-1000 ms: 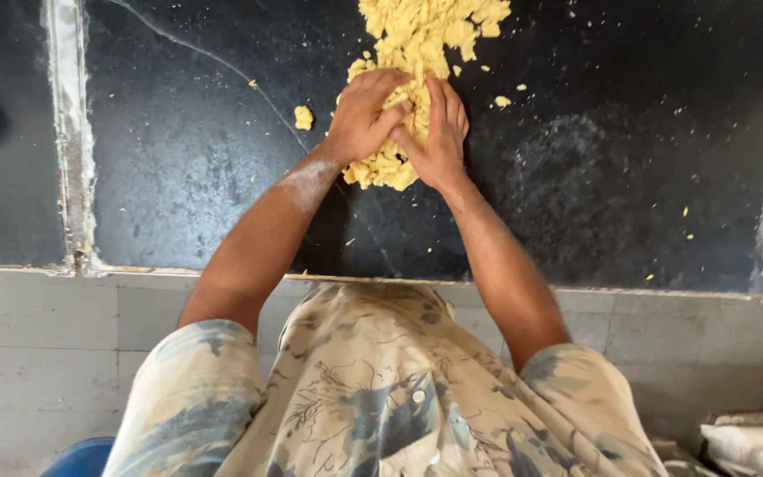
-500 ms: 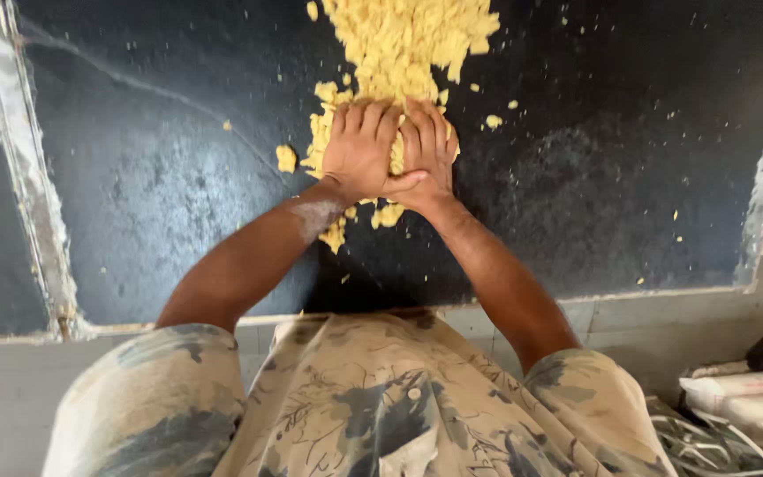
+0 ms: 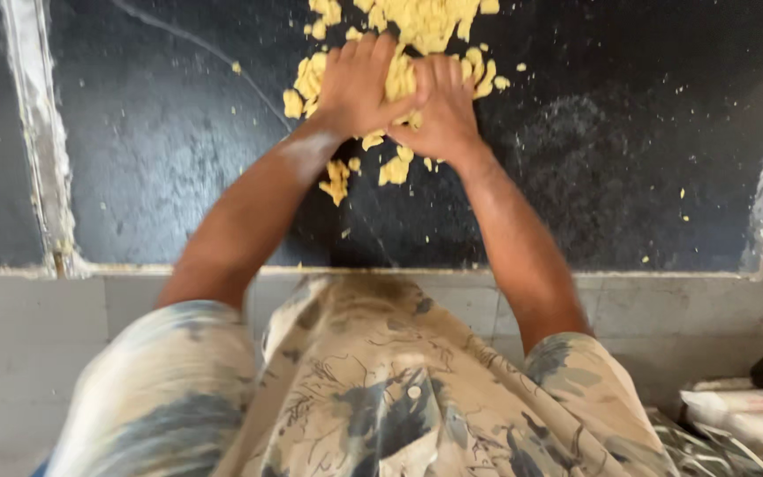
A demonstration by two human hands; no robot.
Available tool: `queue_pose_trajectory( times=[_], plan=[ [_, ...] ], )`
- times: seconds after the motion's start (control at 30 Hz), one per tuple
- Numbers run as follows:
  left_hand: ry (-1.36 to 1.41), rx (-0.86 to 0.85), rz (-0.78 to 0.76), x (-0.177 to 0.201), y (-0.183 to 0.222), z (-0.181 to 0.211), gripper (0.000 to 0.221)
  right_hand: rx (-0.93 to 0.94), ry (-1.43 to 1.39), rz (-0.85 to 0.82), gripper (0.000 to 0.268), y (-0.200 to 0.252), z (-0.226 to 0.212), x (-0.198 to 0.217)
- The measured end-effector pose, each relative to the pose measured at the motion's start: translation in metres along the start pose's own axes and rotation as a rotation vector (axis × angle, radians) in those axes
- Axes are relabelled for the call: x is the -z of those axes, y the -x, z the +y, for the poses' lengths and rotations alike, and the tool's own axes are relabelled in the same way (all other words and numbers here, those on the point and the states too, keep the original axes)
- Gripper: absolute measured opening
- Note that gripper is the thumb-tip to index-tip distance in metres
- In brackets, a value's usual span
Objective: The person gathers scraps of yellow dough on a dark surface and kneads them together by hand into a smooth log.
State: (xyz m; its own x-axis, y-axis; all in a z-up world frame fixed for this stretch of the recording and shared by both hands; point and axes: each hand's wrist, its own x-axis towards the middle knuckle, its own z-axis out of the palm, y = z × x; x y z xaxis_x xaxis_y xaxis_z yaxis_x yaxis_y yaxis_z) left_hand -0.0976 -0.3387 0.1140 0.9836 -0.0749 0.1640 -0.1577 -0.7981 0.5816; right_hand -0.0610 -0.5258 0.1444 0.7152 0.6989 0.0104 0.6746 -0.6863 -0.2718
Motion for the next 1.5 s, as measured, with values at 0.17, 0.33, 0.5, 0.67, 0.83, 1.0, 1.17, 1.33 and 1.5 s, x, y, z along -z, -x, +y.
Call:
queue_pose_trajectory(
  times=[0.17, 0.33, 0.5, 0.67, 0.83, 1.0, 1.17, 1.33, 1.5],
  plan=[
    [-0.172, -0.274, 0.154, 0.022, 0.101, 0.038, 0.099, 0.096, 0.009, 0.032, 0.100, 0.081, -0.043, 0.005],
    [0.686, -0.020, 0.141, 0.030, 0.120, 0.024, 0.060, 0.102, -0.803, 0.035, 0.042, 0.106, 0.002, 0.034],
    [0.571, 0.091, 0.510, 0.025, 0.072, -0.015, 0.041, -0.419, -1.208, 0.597, 0.030, 0.049, 0.025, 0.003],
    [0.489, -0.209, 0.209, 0.013, 0.086, -0.006, 0.042, -0.013, -0.628, 0.312, 0.040, 0.074, -0.035, -0.022],
    [0.036, -0.143, 0.185, 0.015, 0.114, 0.024, 0.075, -0.001, 0.027, 0.397, 0.083, 0.089, -0.107, -0.024],
    [-0.144, -0.169, 0.210, 0.001, 0.101, 0.025, 0.095, -0.027, 0.125, 0.512, 0.065, 0.062, -0.094, -0.046],
    [-0.129, -0.088, 0.058, -0.008, 0.064, 0.007, 0.075, -0.105, 0.071, 0.382, 0.048, 0.039, -0.058, -0.059],
    [-0.055, 0.174, -0.013, -0.003, 0.002, 0.000, 0.073, -0.094, -0.031, 0.158, 0.059, -0.011, 0.000, -0.052],
    [-0.073, 0.088, -0.018, 0.011, 0.036, 0.015, 0.084, -0.145, -0.063, 0.093, 0.075, 0.018, -0.029, -0.039]
  ],
)
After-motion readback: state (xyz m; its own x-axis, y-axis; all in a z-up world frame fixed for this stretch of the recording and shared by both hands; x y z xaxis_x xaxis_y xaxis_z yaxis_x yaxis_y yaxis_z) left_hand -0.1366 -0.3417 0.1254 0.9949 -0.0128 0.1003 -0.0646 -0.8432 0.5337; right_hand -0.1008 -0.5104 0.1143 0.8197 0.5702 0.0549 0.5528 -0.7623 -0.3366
